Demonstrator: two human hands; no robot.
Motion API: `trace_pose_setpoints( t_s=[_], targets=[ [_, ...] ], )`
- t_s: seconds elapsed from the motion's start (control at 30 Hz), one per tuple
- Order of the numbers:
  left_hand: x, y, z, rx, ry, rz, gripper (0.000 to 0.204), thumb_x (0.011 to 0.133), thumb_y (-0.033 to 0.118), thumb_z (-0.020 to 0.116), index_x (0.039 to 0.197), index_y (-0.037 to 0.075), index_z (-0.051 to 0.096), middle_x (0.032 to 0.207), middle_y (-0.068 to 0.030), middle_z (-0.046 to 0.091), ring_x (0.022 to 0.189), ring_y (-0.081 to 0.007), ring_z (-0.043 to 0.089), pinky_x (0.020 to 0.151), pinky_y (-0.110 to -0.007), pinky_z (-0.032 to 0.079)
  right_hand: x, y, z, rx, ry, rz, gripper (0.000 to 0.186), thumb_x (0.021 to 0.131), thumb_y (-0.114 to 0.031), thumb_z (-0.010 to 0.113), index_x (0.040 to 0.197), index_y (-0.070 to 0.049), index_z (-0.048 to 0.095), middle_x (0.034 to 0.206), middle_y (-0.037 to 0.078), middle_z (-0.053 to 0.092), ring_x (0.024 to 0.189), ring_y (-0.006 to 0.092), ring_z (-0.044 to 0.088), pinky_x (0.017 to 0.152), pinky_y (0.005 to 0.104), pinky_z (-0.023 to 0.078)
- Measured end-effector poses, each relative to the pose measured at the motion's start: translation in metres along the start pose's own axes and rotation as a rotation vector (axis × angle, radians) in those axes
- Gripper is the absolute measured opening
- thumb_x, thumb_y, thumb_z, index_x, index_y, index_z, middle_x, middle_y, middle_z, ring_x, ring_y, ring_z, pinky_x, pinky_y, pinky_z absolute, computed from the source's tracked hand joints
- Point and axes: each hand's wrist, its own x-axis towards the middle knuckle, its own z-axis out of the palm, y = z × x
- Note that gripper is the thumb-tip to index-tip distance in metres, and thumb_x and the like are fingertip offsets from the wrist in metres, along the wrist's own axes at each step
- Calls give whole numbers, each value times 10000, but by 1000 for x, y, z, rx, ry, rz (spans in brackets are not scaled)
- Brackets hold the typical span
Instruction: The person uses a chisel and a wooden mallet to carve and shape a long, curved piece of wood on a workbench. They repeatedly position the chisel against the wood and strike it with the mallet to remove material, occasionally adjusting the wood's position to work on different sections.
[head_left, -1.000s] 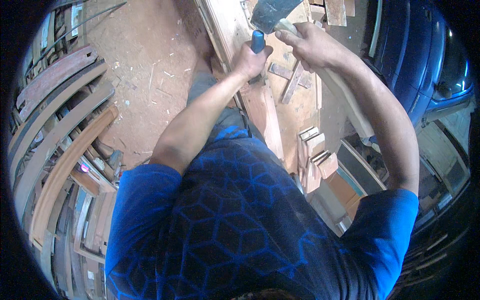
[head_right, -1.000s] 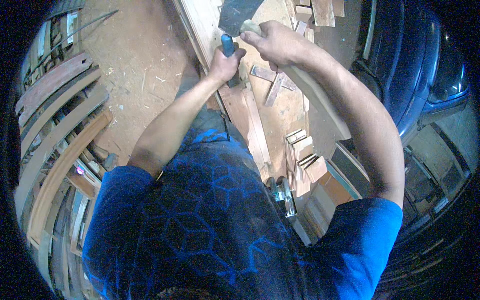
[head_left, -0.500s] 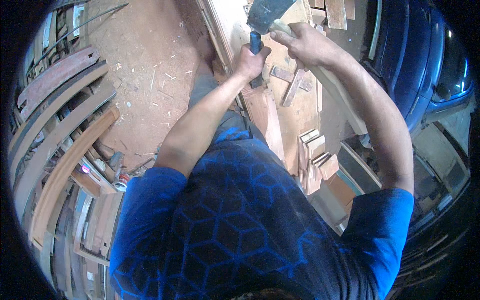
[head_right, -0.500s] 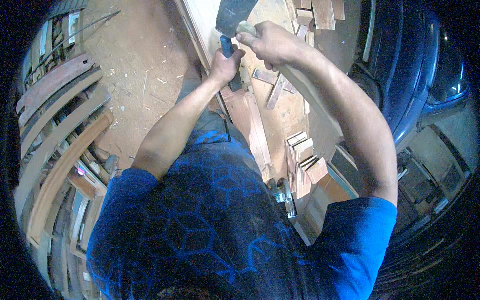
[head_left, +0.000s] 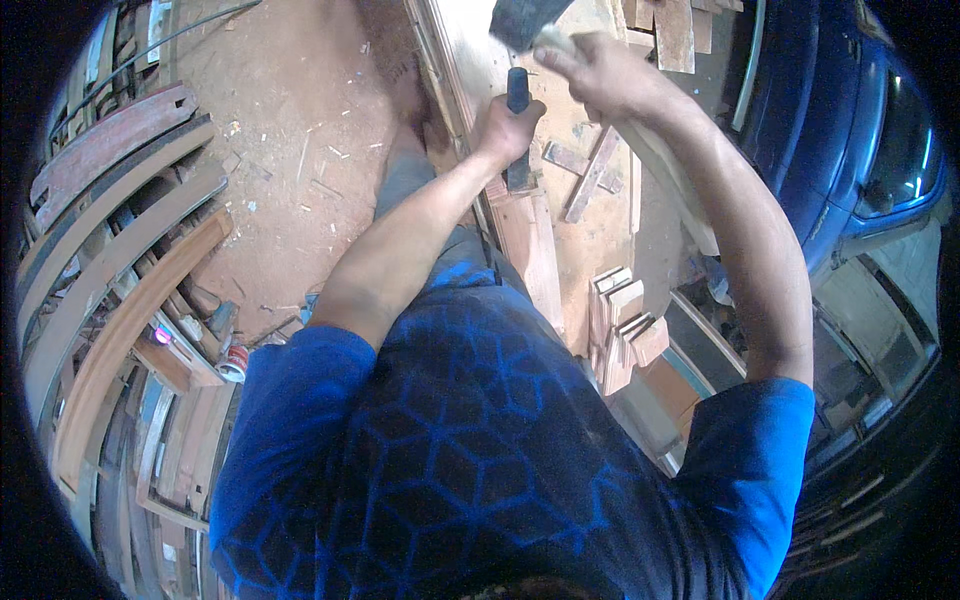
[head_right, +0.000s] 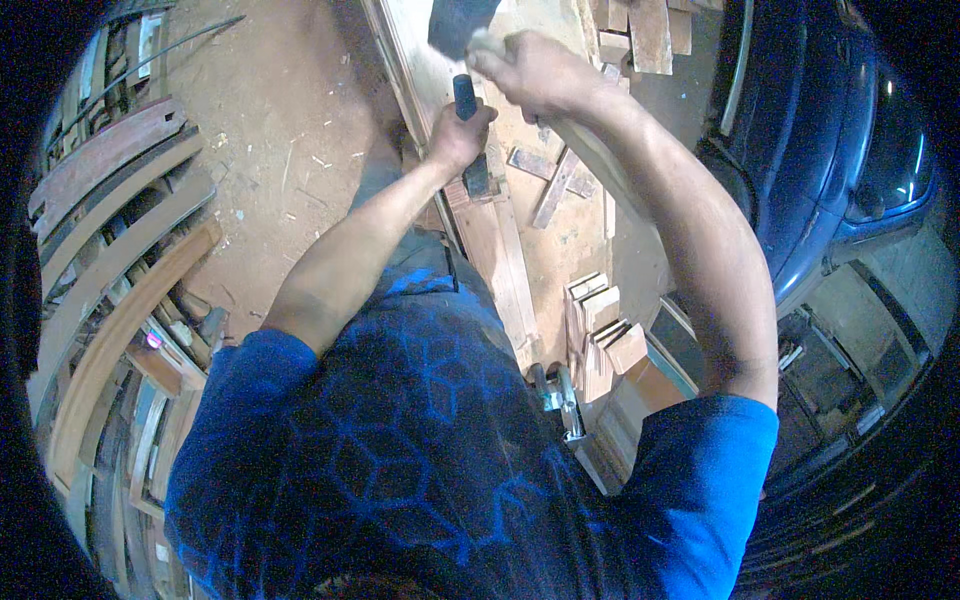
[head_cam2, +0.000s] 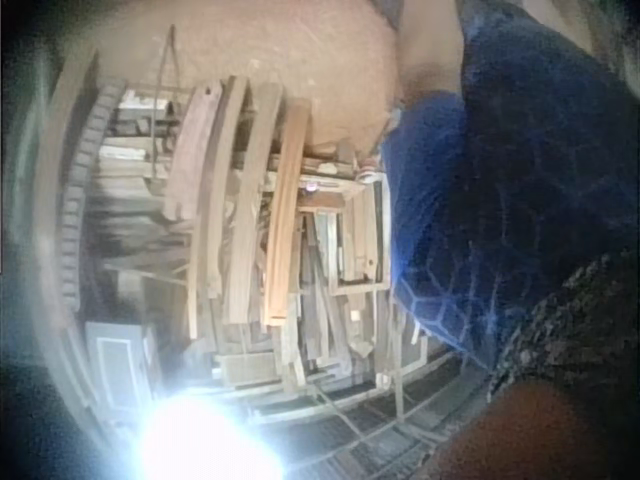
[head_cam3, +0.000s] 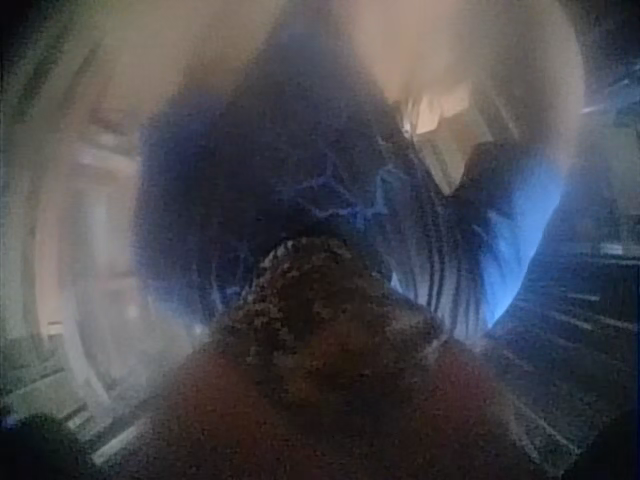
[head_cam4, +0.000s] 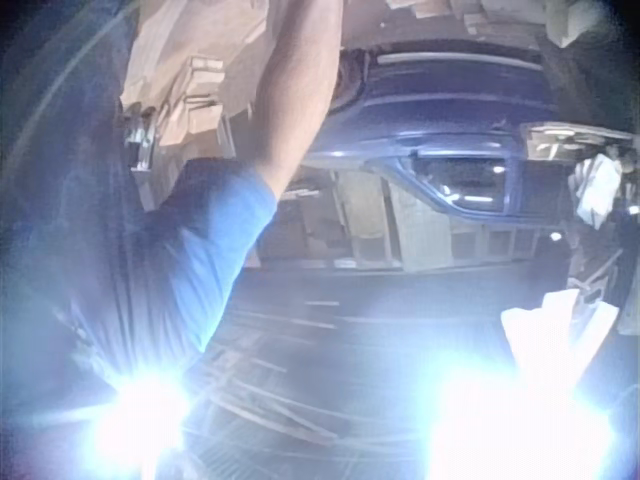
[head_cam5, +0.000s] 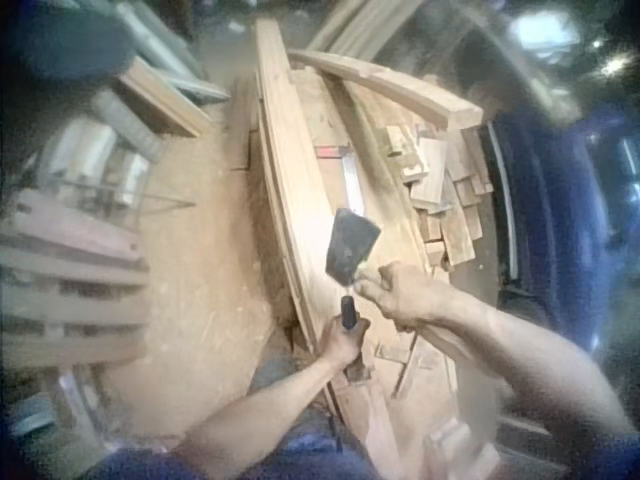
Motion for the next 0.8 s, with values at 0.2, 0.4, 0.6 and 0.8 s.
trace_pose_setpoints(
  t_s=[0.2,0.4,0.6,0.8],
  targets=[
    [-12,3,0,58,56,28,349,835,353,725,750,20,665,678,-133,666,658,-253,667,646,-424,498,3,27,30,-98,-99,-59,633,990,-516,558,916,104,659,641,190,652,520,256,685,510,378,575],
    [-17,14,-9,-169,43,27,295,843,255,732,687,45,593,654,-31,593,624,-159,562,622,-388,460,-2,22,17,72,-4,97,650,993,-545,574,1066,98,630,736,154,665,540,219,677,523,394,556],
    [-24,23,-26,-227,14,199,270,883,185,693,671,75,568,580,2,506,522,-120,490,515,-336,403,-24,-20,-27,187,171,-92,541,1028,-497,580,1112,33,650,685,58,611,573,133,631,522,316,518],
    [-35,3,-23,-74,-62,135,296,873,250,725,743,10,609,667,-11,589,655,-124,559,631,-375,473,-78,-72,-56,282,148,-62,464,1042,-406,563,1120,48,620,690,70,589,555,154,598,533,319,502]
  ],
)
